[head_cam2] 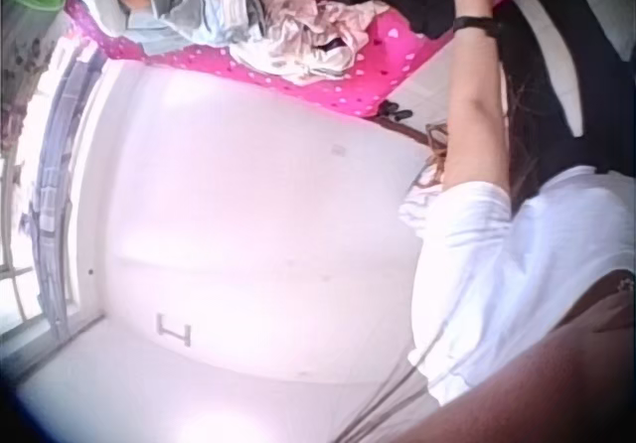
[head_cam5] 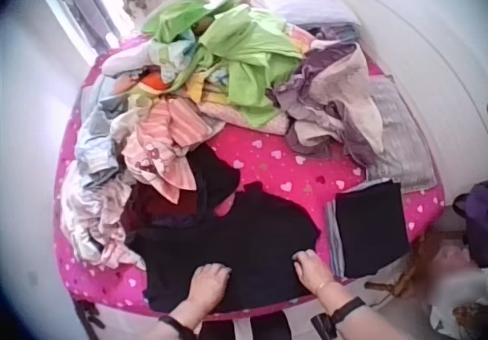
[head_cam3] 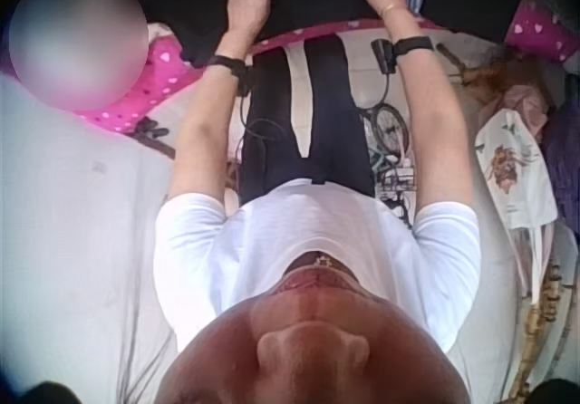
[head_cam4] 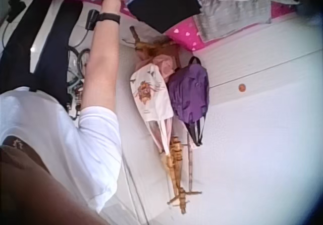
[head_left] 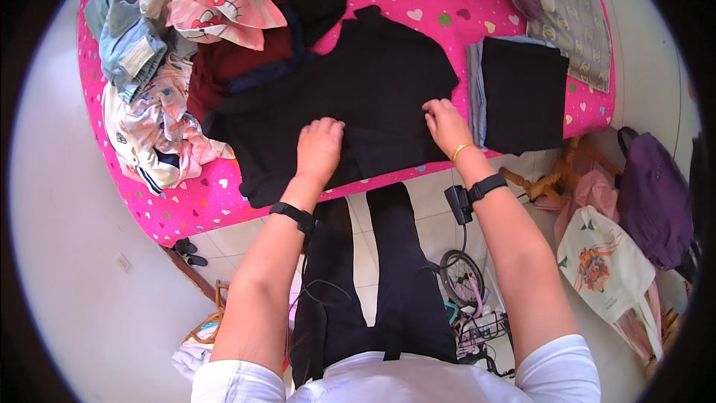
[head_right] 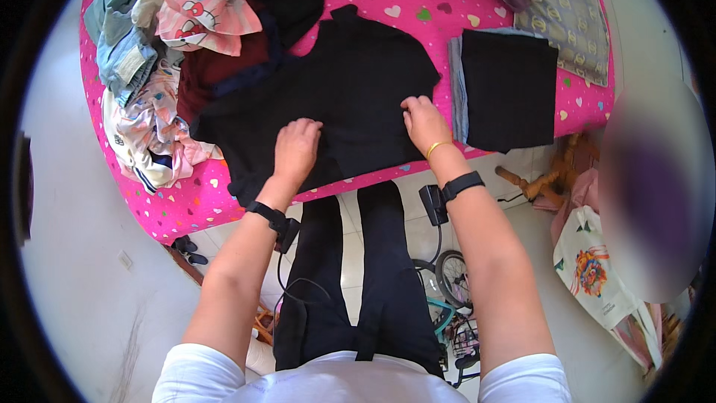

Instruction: The person picks up and folds a pair of black trousers and then a black shirt on a bed, placing each folded item onto a stack.

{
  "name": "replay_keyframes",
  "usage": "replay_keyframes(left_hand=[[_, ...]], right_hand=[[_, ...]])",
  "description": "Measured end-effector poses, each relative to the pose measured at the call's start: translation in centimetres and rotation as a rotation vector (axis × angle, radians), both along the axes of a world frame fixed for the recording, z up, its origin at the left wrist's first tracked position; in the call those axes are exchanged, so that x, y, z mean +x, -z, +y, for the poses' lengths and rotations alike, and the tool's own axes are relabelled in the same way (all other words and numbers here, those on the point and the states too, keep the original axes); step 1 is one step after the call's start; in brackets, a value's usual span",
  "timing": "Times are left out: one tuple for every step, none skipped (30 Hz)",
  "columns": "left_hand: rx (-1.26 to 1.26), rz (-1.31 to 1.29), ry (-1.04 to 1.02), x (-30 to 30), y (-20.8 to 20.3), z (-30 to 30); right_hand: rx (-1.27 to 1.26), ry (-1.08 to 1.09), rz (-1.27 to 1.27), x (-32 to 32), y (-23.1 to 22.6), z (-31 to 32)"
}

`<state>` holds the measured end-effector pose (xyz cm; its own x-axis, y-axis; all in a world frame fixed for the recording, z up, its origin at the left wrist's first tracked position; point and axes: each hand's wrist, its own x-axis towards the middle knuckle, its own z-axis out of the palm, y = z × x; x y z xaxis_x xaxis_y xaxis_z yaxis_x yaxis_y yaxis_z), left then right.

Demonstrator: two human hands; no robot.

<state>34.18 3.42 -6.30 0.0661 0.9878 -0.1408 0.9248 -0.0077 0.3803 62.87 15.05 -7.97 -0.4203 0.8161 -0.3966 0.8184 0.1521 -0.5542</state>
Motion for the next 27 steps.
replay_keyframes(left_hand=[[0.037, 0.016, -0.032, -1.2, -0.1, 0.9], [0.078, 0.025, -0.065, -2.2, -0.5, 1.9], [0.109, 0.039, -0.083, -3.2, -0.7, 2.9], [0.136, 0.058, -0.105, -4.3, -0.7, 3.7], [0.127, 0.089, -0.110, -5.1, -0.8, 4.6], [0.154, 0.094, -0.115, -5.6, -0.7, 5.5], [0.183, 0.098, -0.118, -5.9, -0.5, 6.4], [0.209, 0.102, -0.122, -6.2, -0.4, 7.2], [0.194, 0.110, -0.125, -6.4, -0.2, 7.9], [0.174, 0.064, -0.157, -6.4, 0.1, 8.4], [0.154, 0.018, -0.189, -6.3, 0.5, 8.9], [0.135, -0.028, -0.220, -6.1, 0.8, 9.4], [0.120, -0.057, -0.285, -5.9, 1.2, 9.7], [0.095, -0.068, -0.326, -5.8, 1.6, 9.9], [0.070, -0.080, -0.365, -5.6, 1.9, 10.1], [0.044, -0.091, -0.403, -5.5, 2.0, 10.3], [0.017, -0.086, -0.412, -5.4, 2.1, 10.5], [-0.010, -0.080, -0.419, -5.3, 2.2, 10.6], [-0.035, -0.076, -0.424, -5.3, 2.4, 10.7], [-0.044, -0.075, -0.429, -5.3, 2.6, 10.7], [-0.054, -0.073, -0.432, -5.2, 2.7, 10.6], [-0.054, -0.080, -0.430, -5.0, 2.8, 11.1], [-0.030, -0.077, -0.415, -5.1, 3.1, 11.3], [-0.006, -0.075, -0.399, -5.4, 3.2, 11.4], [0.014, -0.072, -0.385, -5.6, 3.1, 11.3], [0.023, -0.083, -0.400, -5.7, 2.8, 11.0], [0.032, -0.094, -0.415, -5.7, 2.5, 10.5]], right_hand=[[0.044, 0.004, 0.032, -0.9, -0.1, 1.5], [0.099, -0.025, 0.082, -1.7, 0.2, 3.1], [0.157, -0.046, 0.085, -2.6, 0.4, 4.6], [0.212, -0.070, 0.093, -4.1, 0.3, 5.9], [0.250, -0.063, 0.110, -5.4, 0.1, 7.1], [0.287, -0.056, 0.129, -6.7, -0.2, 8.3], [0.296, -0.068, 0.084, -7.7, 0.0, 9.4], [0.275, -0.048, 0.061, -8.7, -0.2, 10.2], [0.252, -0.028, 0.037, -9.8, -0.4, 10.8], [0.231, -0.008, 0.012, -10.5, -0.2, 11.2], [0.252, -0.051, -0.011, -10.8, 0.6, 11.7], [0.245, -0.064, -0.039, -11.0, 1.0, 11.9], [0.236, -0.077, -0.065, -11.4, 1.1, 12.0], [0.228, -0.088, -0.092, -11.8, 1.3, 12.0], [0.205, -0.090, -0.120, -12.0, 1.4, 12.1], [0.182, -0.091, -0.149, -12.4, 1.2, 12.2], [0.159, -0.090, -0.178, -12.8, 1.1, 12.3], [0.148, -0.090, -0.203, -13.1, 0.9, 12.4], [0.140, -0.087, -0.228, -13.4, 0.7, 12.5], [0.131, -0.084, -0.253, -13.5, 0.6, 12.5], [0.164, -0.111, -0.258, -13.3, 1.5, 12.6], [0.206, -0.133, -0.271, -12.3, 2.8, 13.3], [0.242, -0.158, -0.276, -11.9, 3.4, 13.7], [0.228, -0.102, -0.149, -11.3, 3.8, 14.3], [0.208, -0.048, -0.022, -11.0, 3.6, 14.5], [0.190, 0.007, 0.105, -10.8, 3.5, 14.6], [0.074, 0.157, 0.270, -10.4, 3.2, 14.2]])
